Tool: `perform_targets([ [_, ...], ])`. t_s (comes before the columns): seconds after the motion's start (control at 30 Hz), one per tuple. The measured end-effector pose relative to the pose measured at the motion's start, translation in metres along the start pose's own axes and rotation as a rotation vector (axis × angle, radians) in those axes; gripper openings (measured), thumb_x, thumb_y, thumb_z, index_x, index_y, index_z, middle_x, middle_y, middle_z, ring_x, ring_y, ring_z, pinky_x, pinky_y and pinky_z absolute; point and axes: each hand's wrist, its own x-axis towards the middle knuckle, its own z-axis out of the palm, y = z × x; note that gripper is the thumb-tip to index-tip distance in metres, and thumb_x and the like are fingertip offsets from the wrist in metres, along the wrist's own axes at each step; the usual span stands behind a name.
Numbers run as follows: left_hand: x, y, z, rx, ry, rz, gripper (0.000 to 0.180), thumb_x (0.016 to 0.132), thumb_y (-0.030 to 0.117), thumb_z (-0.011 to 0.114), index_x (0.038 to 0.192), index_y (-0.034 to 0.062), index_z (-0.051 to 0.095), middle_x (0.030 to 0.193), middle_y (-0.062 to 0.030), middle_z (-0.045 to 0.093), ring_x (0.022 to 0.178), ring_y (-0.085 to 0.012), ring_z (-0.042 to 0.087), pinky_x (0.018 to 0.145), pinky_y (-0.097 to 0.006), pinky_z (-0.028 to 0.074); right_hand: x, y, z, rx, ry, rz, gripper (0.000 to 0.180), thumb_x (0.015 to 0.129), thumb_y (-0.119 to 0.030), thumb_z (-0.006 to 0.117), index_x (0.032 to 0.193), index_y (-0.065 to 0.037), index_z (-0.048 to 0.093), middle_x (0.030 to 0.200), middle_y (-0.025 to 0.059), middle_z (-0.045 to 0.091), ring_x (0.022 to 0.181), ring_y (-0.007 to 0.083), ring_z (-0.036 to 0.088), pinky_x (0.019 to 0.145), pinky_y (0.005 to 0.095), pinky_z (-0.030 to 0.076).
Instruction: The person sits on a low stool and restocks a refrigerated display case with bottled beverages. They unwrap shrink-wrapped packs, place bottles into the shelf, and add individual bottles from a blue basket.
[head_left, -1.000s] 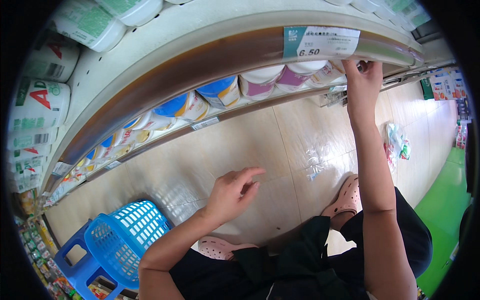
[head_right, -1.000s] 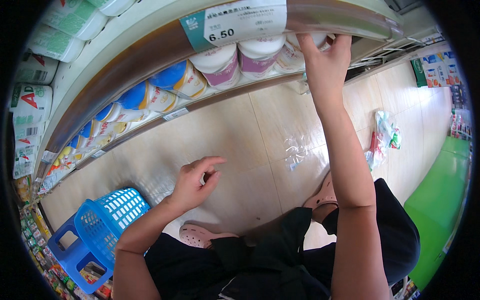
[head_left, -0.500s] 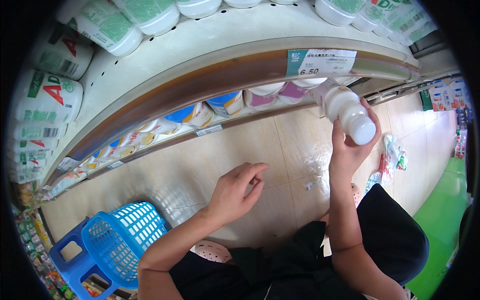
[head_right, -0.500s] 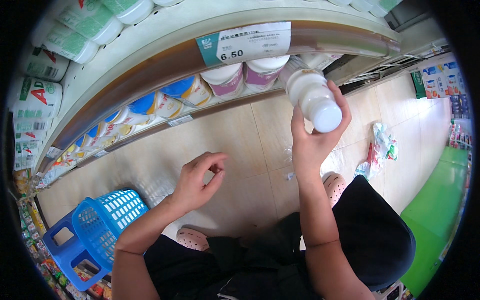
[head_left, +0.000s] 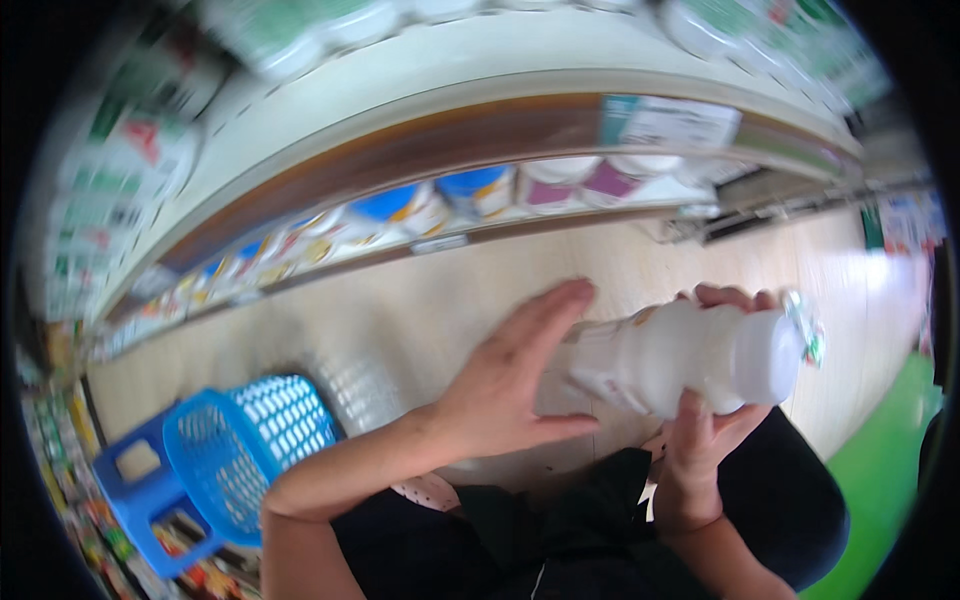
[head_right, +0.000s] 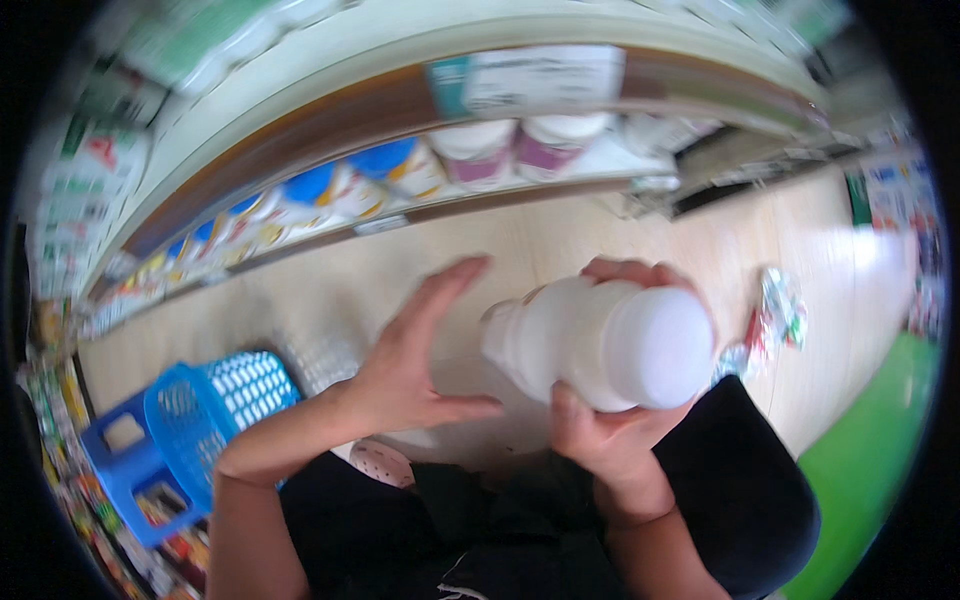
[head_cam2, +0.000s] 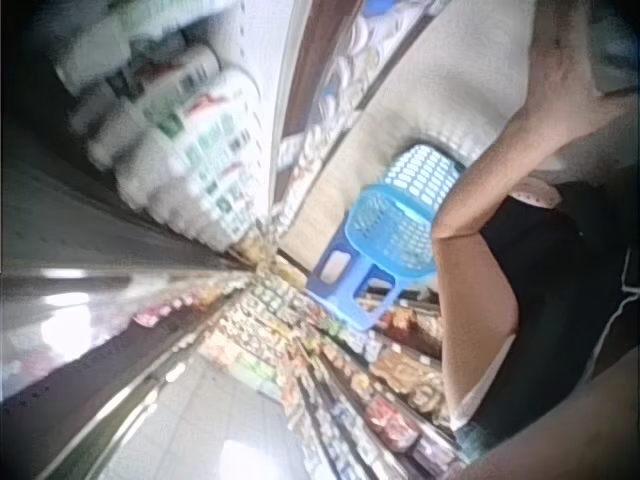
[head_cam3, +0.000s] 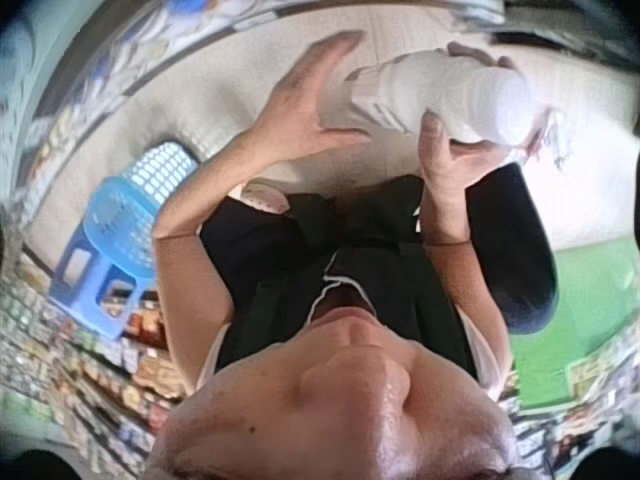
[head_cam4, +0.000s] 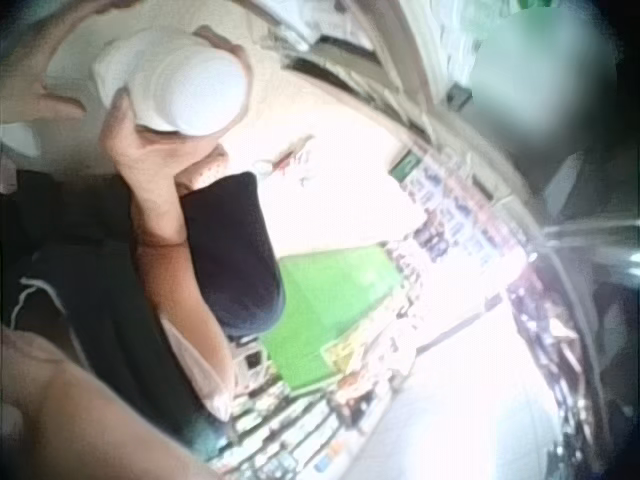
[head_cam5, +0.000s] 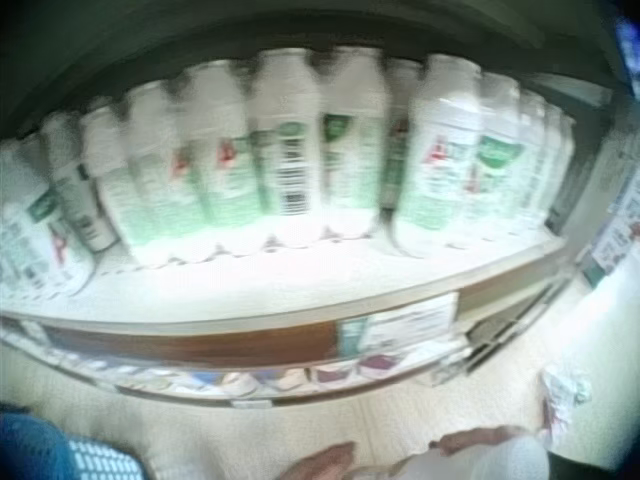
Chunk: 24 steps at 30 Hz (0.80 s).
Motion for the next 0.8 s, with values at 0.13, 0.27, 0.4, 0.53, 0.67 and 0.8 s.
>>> perform_targets([
  [0.13,-0.019,-0.002,-0.001,-0.283,-0.052,-0.136,0.095,0.059,0.029,0.079,0.133,-0.0010,0.027,0.126,-0.0227,0.044,0.109,-0.0353,0.051,0.091,-0.040,0.043,-0.028,-0.007,0.034,0.044,-0.099,0.265,0.075,0.067,-0.023,0.065,0.127,0.004,0.028,0.112,0.0170,0.047,0.106,0.0271,0.048,0.091,0.0404,0.040],
  [0.27,-0.075,0.007,-0.025,-0.260,-0.027,-0.319,0.079,0.061,0.025,0.077,0.123,-0.0003,0.037,0.106,-0.0187,0.057,0.094,-0.0307,0.060,0.079,-0.037,0.048,-0.051,-0.007,0.054,0.217,-0.369,0.402,0.076,0.081,-0.034,0.059,0.134,0.005,0.022,0.119,0.0195,0.045,0.106,0.0278,0.047,0.092,0.0386,0.039],
  [0.4,-0.146,0.002,-0.055,-0.306,0.252,-0.292,0.069,0.064,0.024,0.076,0.117,-0.0001,0.040,0.090,-0.0151,0.062,0.083,-0.0245,0.063,0.075,-0.032,0.049,-0.070,-0.013,0.065,0.191,-0.686,0.424,0.070,0.086,-0.035,0.053,0.134,0.005,0.023,0.127,0.0187,0.041,0.117,0.0286,0.042,0.098,0.0376,0.034],
  [0.53,-0.209,0.022,-0.121,-0.183,0.864,-0.760,0.045,0.074,0.023,0.071,0.109,0.0024,0.052,0.092,-0.0072,0.061,0.081,-0.0153,0.060,0.072,-0.030,0.051,-0.059,-0.008,0.064,0.039,-0.999,0.419,0.053,0.084,-0.012,0.048,0.133,0.000,0.032,0.129,0.0159,0.043,0.118,0.0245,0.042,0.099,0.0371,0.033],
  [0.67,-0.286,-0.001,-0.169,-0.104,1.527,-0.579,0.042,0.076,0.023,0.067,0.108,0.0023,0.049,0.088,-0.0096,0.060,0.074,-0.0165,0.061,0.064,-0.028,0.051,-0.060,0.002,0.068,-0.046,-1.068,0.502,0.053,0.076,0.003,0.052,0.127,-0.001,0.038,0.127,0.0145,0.042,0.115,0.0242,0.045,0.097,0.0359,0.036],
  [0.8,-0.333,-0.060,-0.157,0.088,1.368,-1.111,0.053,0.070,0.026,0.073,0.107,0.0002,0.046,0.092,-0.0125,0.060,0.076,-0.0200,0.061,0.064,-0.032,0.052,-0.059,0.007,0.081,-0.094,-1.073,0.432,0.052,0.076,0.004,0.053,0.126,-0.002,0.039,0.126,0.0149,0.043,0.112,0.0254,0.048,0.093,0.0352,0.039],
])
